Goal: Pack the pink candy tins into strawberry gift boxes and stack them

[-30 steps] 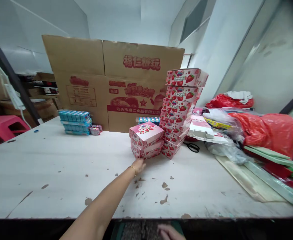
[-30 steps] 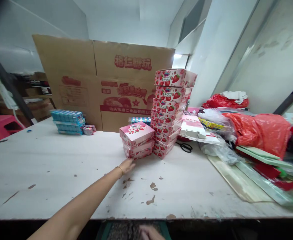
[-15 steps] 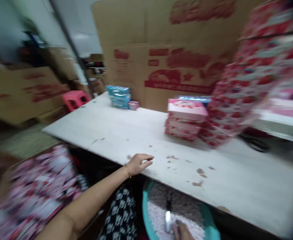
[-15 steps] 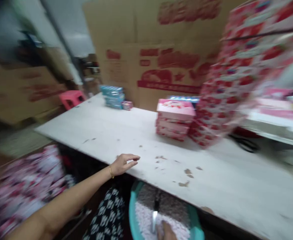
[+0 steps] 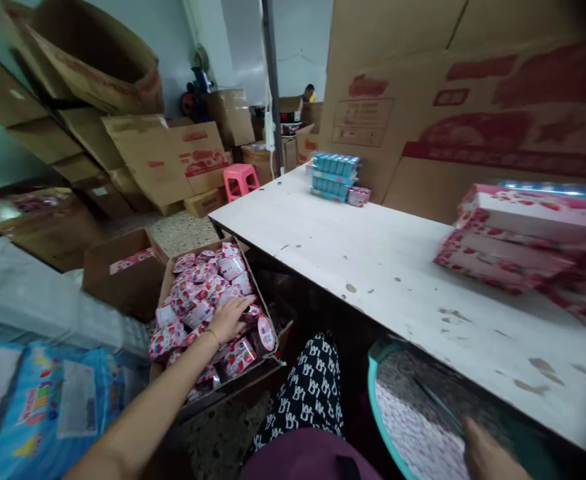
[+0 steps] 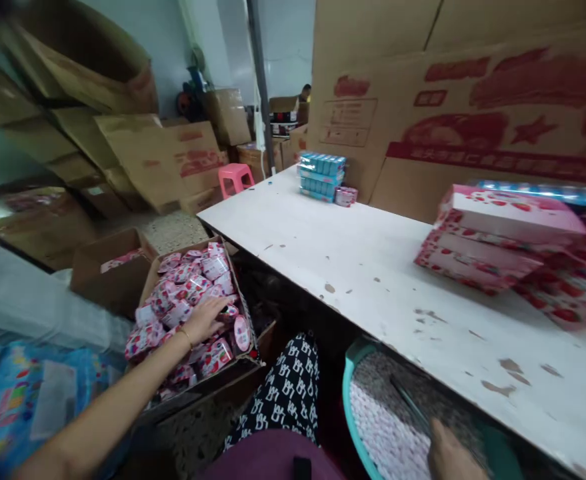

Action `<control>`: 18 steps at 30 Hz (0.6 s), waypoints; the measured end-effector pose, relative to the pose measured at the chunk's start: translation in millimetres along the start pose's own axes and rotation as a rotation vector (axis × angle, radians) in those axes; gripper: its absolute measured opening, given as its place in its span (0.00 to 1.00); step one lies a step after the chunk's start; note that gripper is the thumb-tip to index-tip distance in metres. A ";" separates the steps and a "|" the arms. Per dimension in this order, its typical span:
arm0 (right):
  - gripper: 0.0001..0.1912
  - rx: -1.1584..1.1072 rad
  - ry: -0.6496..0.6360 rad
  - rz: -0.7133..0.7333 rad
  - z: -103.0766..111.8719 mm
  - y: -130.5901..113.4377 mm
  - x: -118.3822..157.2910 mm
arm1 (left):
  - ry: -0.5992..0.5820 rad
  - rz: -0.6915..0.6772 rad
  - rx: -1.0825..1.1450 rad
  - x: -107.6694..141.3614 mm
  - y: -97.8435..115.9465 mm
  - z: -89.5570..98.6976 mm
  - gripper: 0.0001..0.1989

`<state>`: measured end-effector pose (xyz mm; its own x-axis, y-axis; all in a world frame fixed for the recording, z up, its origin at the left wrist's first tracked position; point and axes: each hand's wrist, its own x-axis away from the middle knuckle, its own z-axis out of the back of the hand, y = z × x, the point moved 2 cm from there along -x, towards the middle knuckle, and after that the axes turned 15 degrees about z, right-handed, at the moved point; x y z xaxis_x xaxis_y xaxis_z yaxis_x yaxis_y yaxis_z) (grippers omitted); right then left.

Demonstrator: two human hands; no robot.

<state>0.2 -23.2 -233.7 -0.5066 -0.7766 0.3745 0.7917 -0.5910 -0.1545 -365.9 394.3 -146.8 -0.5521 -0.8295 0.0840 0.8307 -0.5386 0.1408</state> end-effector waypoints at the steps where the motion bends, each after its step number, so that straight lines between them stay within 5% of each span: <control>1: 0.22 0.028 0.025 0.004 9.2 7.0 5.4 | -0.021 -0.009 -0.003 -6.7 3.1 -1.1 0.31; 6: 0.21 0.229 0.026 -0.008 42.8 57.6 41.2 | 0.039 0.044 0.185 -23.9 7.6 17.0 0.18; 9: 0.18 0.267 0.000 -0.033 41.7 69.2 56.2 | 0.100 0.167 0.429 -11.9 34.0 35.3 0.25; 12: 0.18 0.105 0.012 -0.066 21.8 49.2 46.9 | -0.125 0.150 0.755 8.0 103.3 27.1 0.31; 15: 0.18 -0.134 0.106 -0.241 -5.5 20.9 17.8 | -0.486 0.048 0.930 22.1 189.8 -11.1 0.30; 18: 0.19 -0.239 0.163 -0.338 -28.7 9.3 -11.9 | -0.551 -0.066 0.901 24.3 258.6 -53.6 0.26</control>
<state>3.8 -25.7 -265.9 -0.7862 -0.5436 0.2939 0.4804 -0.8368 -0.2625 -160.6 226.9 -161.2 -0.7384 -0.4995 0.4531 0.5621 -0.0846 0.8227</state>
